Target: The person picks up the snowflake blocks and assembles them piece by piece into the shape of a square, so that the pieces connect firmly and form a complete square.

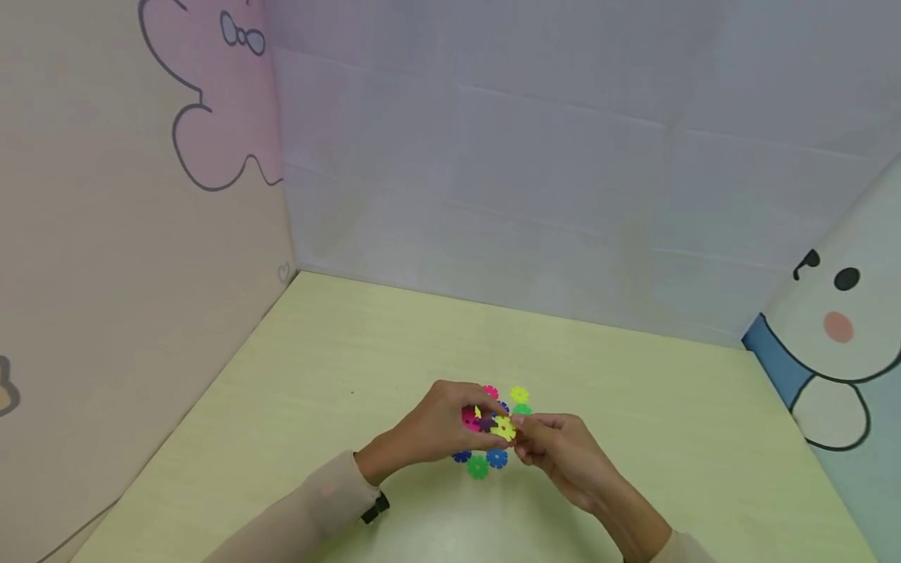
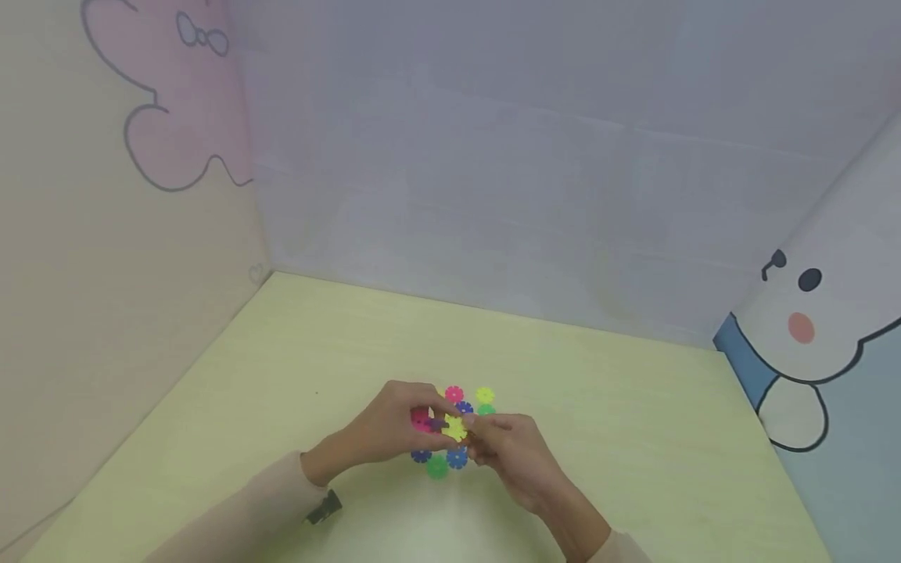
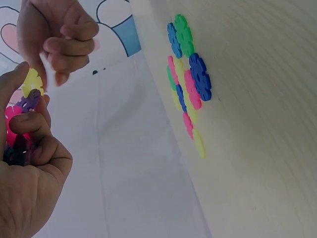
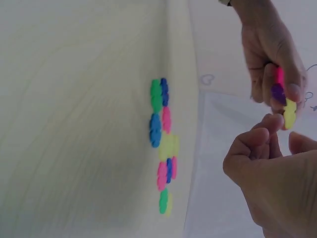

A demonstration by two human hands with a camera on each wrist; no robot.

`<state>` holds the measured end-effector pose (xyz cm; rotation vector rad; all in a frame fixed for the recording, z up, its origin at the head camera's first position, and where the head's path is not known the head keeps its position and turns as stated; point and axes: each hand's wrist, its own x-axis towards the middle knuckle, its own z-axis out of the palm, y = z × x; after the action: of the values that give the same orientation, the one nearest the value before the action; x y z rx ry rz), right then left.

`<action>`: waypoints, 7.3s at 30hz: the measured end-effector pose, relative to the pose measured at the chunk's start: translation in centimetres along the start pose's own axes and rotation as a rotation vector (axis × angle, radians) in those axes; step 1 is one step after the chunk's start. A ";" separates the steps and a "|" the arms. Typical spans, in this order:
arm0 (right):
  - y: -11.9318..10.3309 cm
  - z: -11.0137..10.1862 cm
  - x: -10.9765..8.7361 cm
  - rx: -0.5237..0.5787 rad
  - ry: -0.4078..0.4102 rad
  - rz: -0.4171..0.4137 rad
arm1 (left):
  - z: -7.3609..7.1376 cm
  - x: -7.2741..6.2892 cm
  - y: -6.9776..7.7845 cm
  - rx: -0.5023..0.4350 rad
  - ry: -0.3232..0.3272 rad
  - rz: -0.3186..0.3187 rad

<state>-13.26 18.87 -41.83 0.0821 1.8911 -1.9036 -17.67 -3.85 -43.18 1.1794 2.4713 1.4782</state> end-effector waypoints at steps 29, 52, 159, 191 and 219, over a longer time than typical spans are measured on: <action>4.1 0.3 3.3 -0.872 0.195 -0.082 | -0.8 -0.5 -0.6 0.014 0.035 -0.117; -1.1 0.0 -2.6 -0.395 0.291 -0.383 | -2.1 -0.5 0.7 -0.157 0.028 -0.112; -4.3 0.2 -0.3 0.094 0.053 -0.029 | -4.4 0.7 0.6 -0.133 0.123 -0.136; -3.4 0.9 0.5 0.080 -0.006 -0.003 | -2.7 1.1 0.1 -0.019 0.028 0.048; 2.4 -3.7 7.8 -1.012 0.375 -0.187 | -6.1 -0.2 1.0 -0.075 0.016 -0.097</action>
<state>-20.33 20.41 -47.03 -0.0667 2.9742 -0.8492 -19.23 -8.24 -39.13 1.0244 2.4215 1.5455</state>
